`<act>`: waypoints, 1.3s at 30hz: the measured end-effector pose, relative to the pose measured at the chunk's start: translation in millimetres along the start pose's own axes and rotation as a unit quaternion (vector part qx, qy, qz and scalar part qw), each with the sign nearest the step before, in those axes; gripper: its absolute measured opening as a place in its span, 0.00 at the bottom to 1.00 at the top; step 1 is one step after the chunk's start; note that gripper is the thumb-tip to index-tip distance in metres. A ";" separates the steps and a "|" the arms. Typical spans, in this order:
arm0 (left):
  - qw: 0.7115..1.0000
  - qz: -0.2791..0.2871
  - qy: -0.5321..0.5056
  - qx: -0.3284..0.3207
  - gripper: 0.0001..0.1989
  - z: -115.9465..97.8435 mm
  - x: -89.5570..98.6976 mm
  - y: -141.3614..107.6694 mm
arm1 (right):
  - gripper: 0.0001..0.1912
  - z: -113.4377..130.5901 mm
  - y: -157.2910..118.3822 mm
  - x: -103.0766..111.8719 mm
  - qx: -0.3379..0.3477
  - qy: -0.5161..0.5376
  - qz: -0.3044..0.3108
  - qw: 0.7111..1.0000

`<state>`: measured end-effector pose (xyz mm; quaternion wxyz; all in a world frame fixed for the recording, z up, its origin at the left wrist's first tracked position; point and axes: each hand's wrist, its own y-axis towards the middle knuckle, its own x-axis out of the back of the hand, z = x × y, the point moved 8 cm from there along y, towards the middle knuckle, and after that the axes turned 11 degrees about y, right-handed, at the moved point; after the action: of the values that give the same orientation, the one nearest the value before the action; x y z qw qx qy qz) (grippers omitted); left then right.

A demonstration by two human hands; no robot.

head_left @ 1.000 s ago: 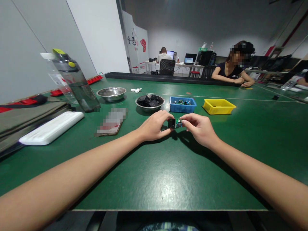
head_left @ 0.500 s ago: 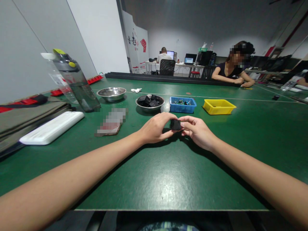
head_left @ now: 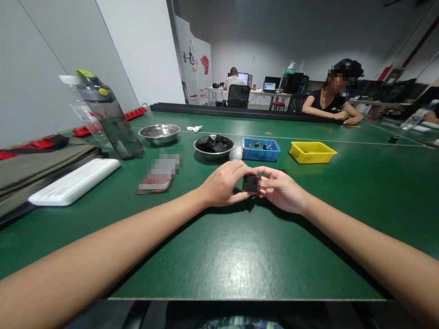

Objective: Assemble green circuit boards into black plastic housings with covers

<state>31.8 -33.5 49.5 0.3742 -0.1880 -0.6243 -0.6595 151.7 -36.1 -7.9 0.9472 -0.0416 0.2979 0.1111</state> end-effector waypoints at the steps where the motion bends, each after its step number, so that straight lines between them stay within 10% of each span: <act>1: 1.000 -0.007 0.000 -0.006 0.16 -1.4 1.3 0.3 | 0.20 -0.4 -0.1 -0.8 -0.002 0.001 0.003 1.000; 39: 0.999 0.007 -0.009 0.031 0.15 4.6 -1.4 0.3 | 0.20 5.4 2.8 12.2 0.036 -0.009 -0.042 0.998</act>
<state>31.9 -28.7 49.4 0.3785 -0.1867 -0.6464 -0.6357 163.7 -30.3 -10.5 0.9547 -0.0194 0.2908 0.0608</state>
